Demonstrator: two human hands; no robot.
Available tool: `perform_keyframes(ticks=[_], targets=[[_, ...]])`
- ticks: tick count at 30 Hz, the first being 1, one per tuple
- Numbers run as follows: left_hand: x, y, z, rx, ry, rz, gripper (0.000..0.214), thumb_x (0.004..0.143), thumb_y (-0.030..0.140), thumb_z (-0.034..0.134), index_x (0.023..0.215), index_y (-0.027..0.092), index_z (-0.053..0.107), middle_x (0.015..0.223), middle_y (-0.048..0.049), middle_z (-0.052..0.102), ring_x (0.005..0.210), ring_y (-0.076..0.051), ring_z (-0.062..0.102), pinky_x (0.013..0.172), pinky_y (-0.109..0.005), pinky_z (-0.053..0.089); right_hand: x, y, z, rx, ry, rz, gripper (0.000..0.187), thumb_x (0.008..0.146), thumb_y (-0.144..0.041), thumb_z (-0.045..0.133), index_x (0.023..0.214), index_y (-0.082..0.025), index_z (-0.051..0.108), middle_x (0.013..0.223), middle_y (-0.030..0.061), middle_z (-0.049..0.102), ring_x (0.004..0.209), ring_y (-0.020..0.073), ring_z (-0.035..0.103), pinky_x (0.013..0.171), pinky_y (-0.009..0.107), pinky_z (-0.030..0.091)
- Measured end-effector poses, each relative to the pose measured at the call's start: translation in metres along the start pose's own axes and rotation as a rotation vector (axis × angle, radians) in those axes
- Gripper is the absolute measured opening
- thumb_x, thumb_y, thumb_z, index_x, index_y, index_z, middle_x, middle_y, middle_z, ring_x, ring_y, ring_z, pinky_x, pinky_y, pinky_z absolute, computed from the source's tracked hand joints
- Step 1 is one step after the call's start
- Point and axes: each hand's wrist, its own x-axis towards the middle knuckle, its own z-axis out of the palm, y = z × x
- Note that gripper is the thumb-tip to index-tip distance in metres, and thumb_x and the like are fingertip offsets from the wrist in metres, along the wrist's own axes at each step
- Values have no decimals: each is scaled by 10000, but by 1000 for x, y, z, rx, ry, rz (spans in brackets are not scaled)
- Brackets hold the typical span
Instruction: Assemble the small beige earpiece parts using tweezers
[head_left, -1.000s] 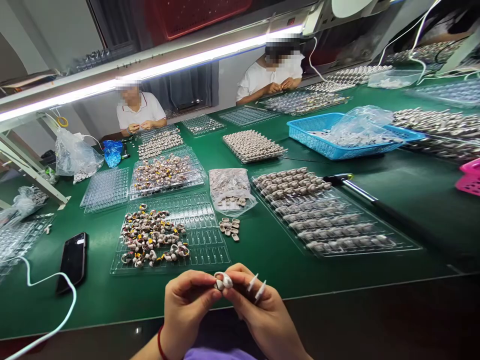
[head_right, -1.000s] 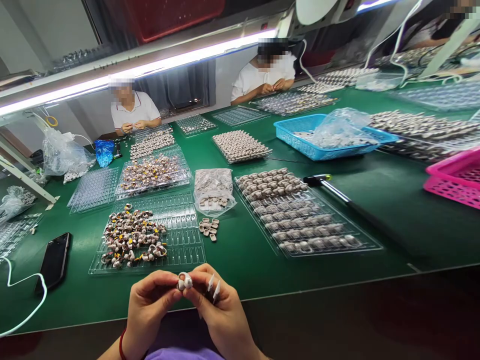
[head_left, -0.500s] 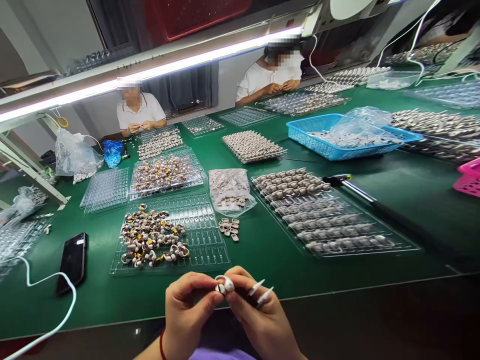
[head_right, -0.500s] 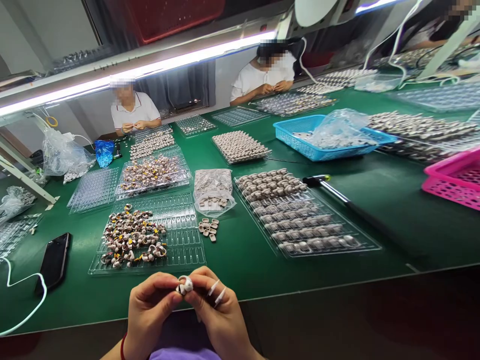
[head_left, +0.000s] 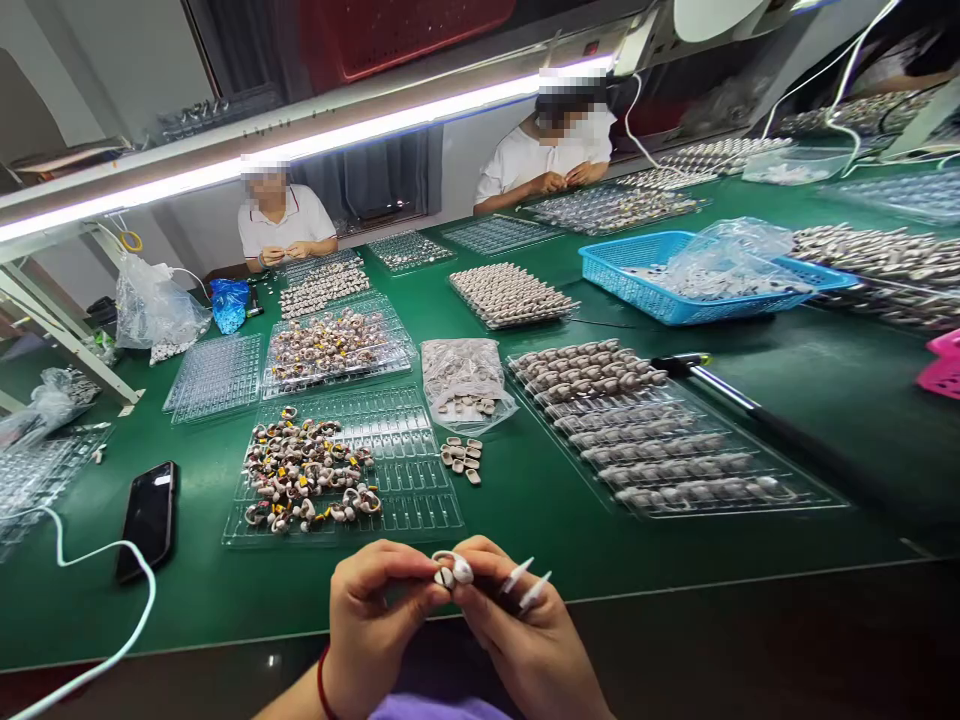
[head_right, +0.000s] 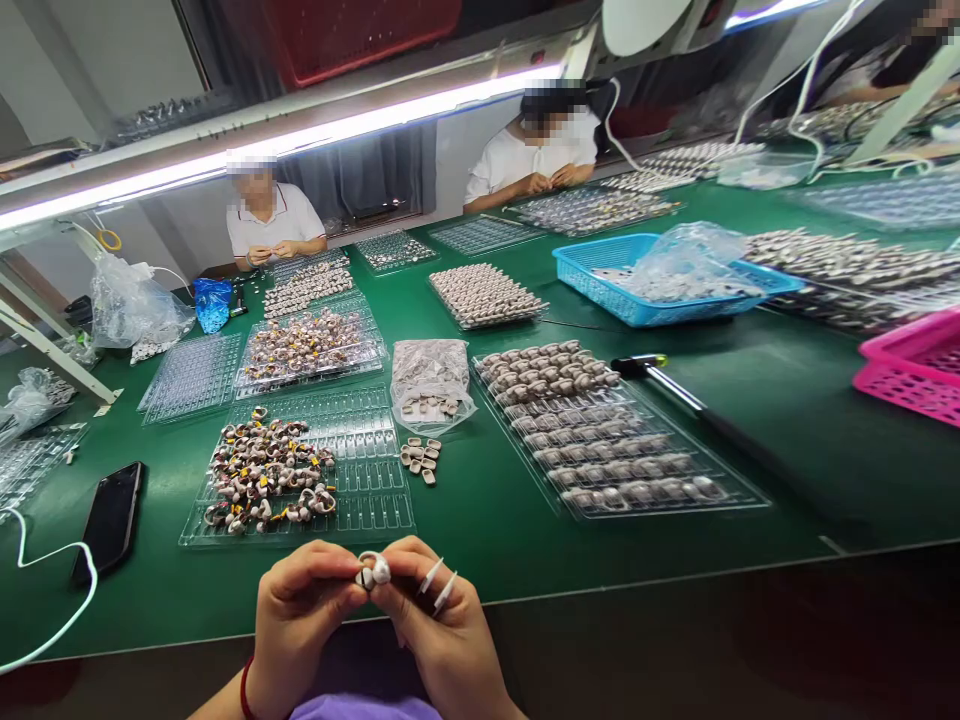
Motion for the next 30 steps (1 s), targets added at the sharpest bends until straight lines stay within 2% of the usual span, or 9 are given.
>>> perform_keyframes(ticks=[5, 11, 21, 30], targets=[[3, 1, 0, 16, -8, 25, 68, 707, 196, 804, 773, 196, 792, 709, -68, 749, 640, -180, 693, 588, -232, 562, 0, -1, 0, -13, -8, 8, 231, 794, -422, 735, 772, -192, 740, 725, 1, 488, 495, 71, 349, 402, 199, 304], [3, 2, -1, -14, -25, 74, 98, 698, 172, 813, 782, 220, 795, 709, -49, 754, 642, -164, 693, 611, -219, 554, -1, -1, 0, 90, -13, 83, 191, 774, -412, 759, 769, -222, 748, 736, -2, 502, 517, 78, 365, 428, 201, 332], [1, 2, 0, -21, -18, 13, 75, 699, 203, 813, 771, 195, 795, 711, -69, 747, 640, -179, 691, 600, -235, 553, 1, -1, 4, 159, 22, 116, 233, 696, -435, 811, 718, -211, 754, 697, -4, 484, 504, 77, 339, 405, 197, 311], [0, 1, -1, -1, -25, 36, 93, 706, 169, 804, 790, 208, 794, 718, -60, 750, 656, -170, 691, 616, -224, 548, 0, 0, 0, 117, -11, 86, 180, 731, -398, 796, 722, -222, 758, 695, -5, 495, 518, 84, 372, 425, 203, 323]])
